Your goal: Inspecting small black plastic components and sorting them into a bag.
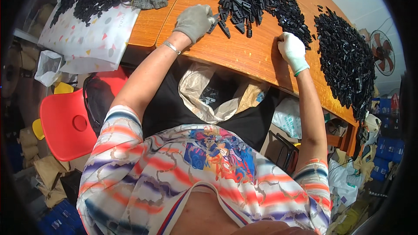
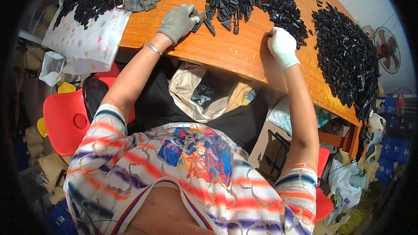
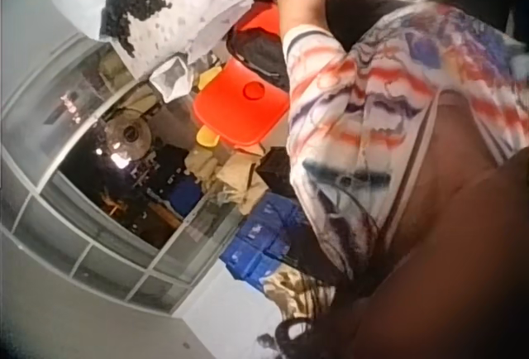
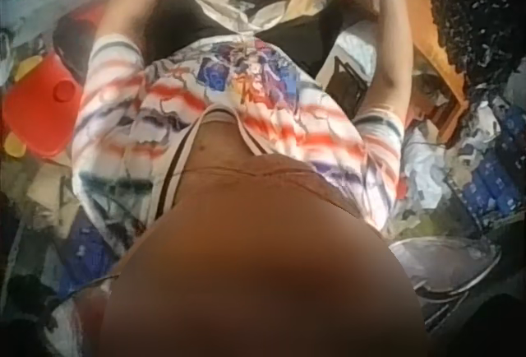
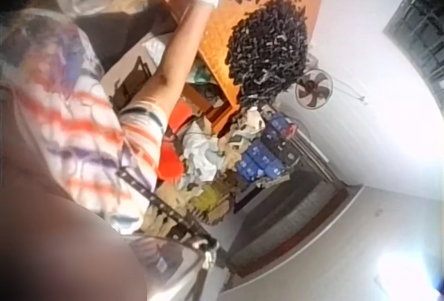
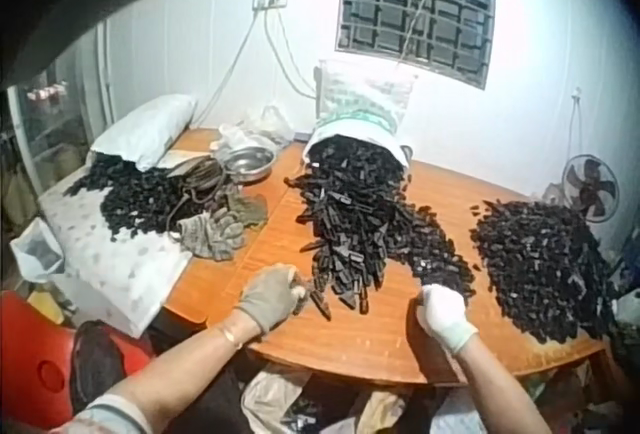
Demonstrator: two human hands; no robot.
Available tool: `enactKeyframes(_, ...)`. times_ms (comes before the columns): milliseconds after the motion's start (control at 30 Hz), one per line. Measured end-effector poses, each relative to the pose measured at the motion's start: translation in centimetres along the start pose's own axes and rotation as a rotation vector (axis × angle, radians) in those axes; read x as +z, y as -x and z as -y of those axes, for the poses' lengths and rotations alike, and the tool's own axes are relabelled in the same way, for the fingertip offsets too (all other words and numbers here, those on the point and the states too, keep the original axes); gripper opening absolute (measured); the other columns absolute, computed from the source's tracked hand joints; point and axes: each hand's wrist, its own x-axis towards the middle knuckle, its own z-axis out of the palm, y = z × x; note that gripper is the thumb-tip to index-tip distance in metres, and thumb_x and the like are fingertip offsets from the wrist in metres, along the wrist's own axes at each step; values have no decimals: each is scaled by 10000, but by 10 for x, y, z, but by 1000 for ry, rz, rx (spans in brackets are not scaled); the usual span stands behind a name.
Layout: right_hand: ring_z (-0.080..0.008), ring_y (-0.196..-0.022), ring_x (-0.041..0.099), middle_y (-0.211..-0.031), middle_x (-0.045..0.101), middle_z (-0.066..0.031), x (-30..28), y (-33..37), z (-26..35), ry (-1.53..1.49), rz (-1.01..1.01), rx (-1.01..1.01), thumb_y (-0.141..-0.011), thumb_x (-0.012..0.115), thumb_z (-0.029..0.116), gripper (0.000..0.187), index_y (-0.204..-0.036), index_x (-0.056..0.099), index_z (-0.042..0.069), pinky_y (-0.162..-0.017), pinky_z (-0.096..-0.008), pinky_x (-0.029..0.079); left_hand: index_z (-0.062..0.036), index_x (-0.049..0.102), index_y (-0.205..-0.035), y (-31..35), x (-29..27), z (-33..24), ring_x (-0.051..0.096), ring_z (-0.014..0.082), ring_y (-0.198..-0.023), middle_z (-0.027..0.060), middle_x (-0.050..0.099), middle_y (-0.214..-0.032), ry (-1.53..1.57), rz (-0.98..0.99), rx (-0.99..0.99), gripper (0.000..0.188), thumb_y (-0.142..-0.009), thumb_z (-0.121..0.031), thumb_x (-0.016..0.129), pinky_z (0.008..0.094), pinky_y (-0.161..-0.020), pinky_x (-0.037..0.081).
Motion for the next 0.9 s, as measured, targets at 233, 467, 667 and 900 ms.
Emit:
enactKeyframes(233, -348, -897, 632, -945, 667, -168, -5, 11, 4, -81, -71, 117, -842, 537, 167, 175, -950, 645, 83, -786, -404, 493, -66, 627, -989, 6, 5, 1, 613, 326, -926, 135, 654, -950, -12, -46, 50, 200, -852, -212, 619, 437, -805, 480)
enactKeyframes(467, -198, -699, 637, -808, 673, -106, -9, 19, 24, -592, -5, 182, -884, 590, 228, 197, -967, 663, 65, -661, -319, 485, -31, 602, -979, 11, 7, 5, 628, 329, -935, 165, 652, -958, -177, -155, 130, 219, -850, -207, 598, 431, -802, 507)
enactKeyframes(667, -47, -582, 519, -700, 618, 13, -37, 40, 90, -1208, 15, 87, -881, 662, 252, 219, -969, 708, 56, -537, -215, 423, -24, 567, -1026, 21, 5, 4, 620, 292, -772, 134, 643, -868, 285, -198, 10, 234, -878, -201, 602, 391, -688, 490)
enactKeyframes(900, -56, -701, 566, -824, 661, 0, -39, 44, 149, -1377, -18, 5, -898, 626, 158, 225, -1067, 681, 20, -638, -208, 470, 9, 523, -1220, 50, 0, -36, 514, 43, -613, 5, 562, -802, 1202, 55, -42, 321, -922, -103, 565, 188, -524, 438)
